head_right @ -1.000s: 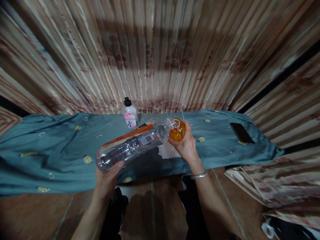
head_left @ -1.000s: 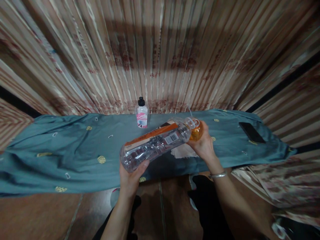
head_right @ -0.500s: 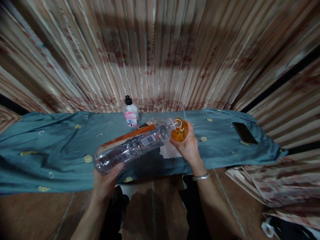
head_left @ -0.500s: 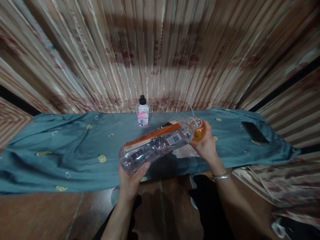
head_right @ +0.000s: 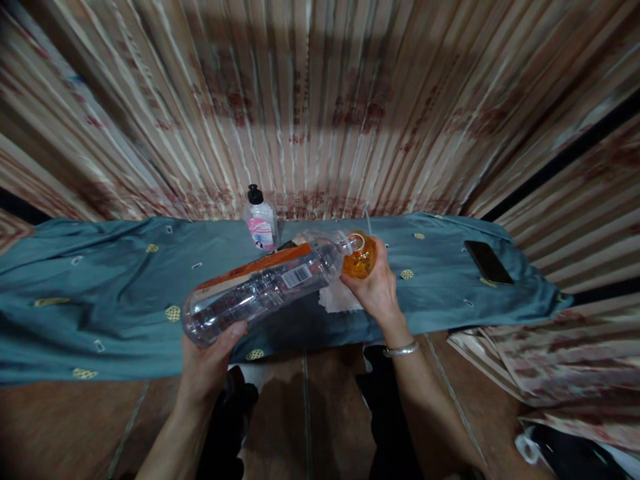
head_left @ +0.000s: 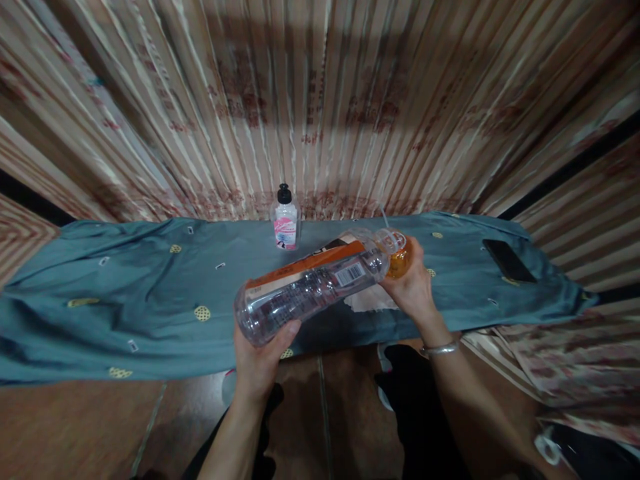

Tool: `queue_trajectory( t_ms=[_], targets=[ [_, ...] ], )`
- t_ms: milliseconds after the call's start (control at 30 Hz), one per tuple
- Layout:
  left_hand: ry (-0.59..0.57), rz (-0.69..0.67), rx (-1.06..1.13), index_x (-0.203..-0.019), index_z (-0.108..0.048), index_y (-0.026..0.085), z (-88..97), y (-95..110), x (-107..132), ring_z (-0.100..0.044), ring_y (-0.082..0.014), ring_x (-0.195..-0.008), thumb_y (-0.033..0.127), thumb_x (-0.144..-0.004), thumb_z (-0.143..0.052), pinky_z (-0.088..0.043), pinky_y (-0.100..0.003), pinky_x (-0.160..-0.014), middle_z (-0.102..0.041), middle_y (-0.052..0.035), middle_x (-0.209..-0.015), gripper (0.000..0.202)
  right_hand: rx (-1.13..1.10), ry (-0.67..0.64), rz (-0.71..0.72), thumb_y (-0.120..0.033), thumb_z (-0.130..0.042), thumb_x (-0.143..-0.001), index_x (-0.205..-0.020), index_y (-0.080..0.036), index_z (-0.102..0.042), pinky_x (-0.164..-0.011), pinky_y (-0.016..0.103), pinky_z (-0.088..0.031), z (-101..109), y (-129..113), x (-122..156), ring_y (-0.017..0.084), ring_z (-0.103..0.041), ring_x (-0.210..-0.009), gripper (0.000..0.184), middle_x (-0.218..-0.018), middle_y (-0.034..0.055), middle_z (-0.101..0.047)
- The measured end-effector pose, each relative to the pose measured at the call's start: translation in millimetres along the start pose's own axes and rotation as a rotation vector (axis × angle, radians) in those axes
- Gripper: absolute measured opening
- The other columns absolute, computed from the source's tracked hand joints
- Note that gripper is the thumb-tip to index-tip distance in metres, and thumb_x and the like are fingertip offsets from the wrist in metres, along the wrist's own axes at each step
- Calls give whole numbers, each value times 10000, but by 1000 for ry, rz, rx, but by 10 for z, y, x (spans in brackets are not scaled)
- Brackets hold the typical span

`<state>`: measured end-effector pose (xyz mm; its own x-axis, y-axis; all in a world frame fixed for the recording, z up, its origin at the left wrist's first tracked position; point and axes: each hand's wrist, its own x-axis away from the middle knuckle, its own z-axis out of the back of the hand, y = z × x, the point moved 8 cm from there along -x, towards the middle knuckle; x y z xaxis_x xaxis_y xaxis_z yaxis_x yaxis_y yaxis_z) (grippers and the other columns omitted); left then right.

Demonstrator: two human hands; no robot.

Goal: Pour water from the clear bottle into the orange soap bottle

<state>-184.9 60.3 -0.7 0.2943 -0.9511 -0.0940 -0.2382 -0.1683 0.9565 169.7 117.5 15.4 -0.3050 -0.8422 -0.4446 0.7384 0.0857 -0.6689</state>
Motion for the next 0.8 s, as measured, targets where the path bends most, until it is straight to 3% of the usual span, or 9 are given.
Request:
queue_trajectory(
  t_ms=[100, 200, 333, 567, 800],
  targets=[
    [65, -42, 25, -1292, -758, 238, 41, 23, 8, -801, -337, -1160, 429, -620, -1101, -656, -487, -1054, -824, -81, -1202, 778, 0, 2, 7, -706, -899, -724, -1565, -238, -485, -1009, 593, -686, 6, -24, -1, 407, -832, -1163, 1048, -1396, 179, -799],
    [-10, 3, -7, -1212, -770, 225, -38, 2, 5, -799, -336, -1181, 390, -624, -1103, -652, -473, -1065, -831, -90, -1180, 696, -1, -8, -5, -702, -894, -731, -1555, -237, -489, -1008, 587, -686, 5, -38, -2, 409, -829, -1174, 1029, -1404, 180, -793],
    [71, -21, 8, -1183, -779, 230, -23, 56, 12, -808, -334, -1123, 479, -572, -1109, -672, -471, -1018, -835, -83, -1121, 738, 8, -13, -2, -696, -904, -728, -1561, -246, -487, -998, 577, -692, 6, -37, -8, 400, -835, -1156, 1034, -1383, 164, -805],
    [79, -50, 8, -1184, -789, 222, -43, 123, 12, -807, -288, -1063, 448, -567, -1105, -679, -414, -965, -841, -84, -1159, 729, 3, -23, -7, -703, -894, -736, -1609, -221, -447, -1047, 608, -671, -20, -2, -5, 421, -817, -1223, 1093, -1418, 191, -788],
    [70, -40, -2, -1198, -791, 219, -42, 129, 7, -799, -296, -1092, 430, -582, -1092, -664, -436, -1009, -835, -90, -1183, 716, 12, -8, 30, -718, -905, -730, -1617, -229, -448, -1043, 608, -672, -18, -15, -4, 415, -811, -1223, 1111, -1451, 192, -771]
  ],
)
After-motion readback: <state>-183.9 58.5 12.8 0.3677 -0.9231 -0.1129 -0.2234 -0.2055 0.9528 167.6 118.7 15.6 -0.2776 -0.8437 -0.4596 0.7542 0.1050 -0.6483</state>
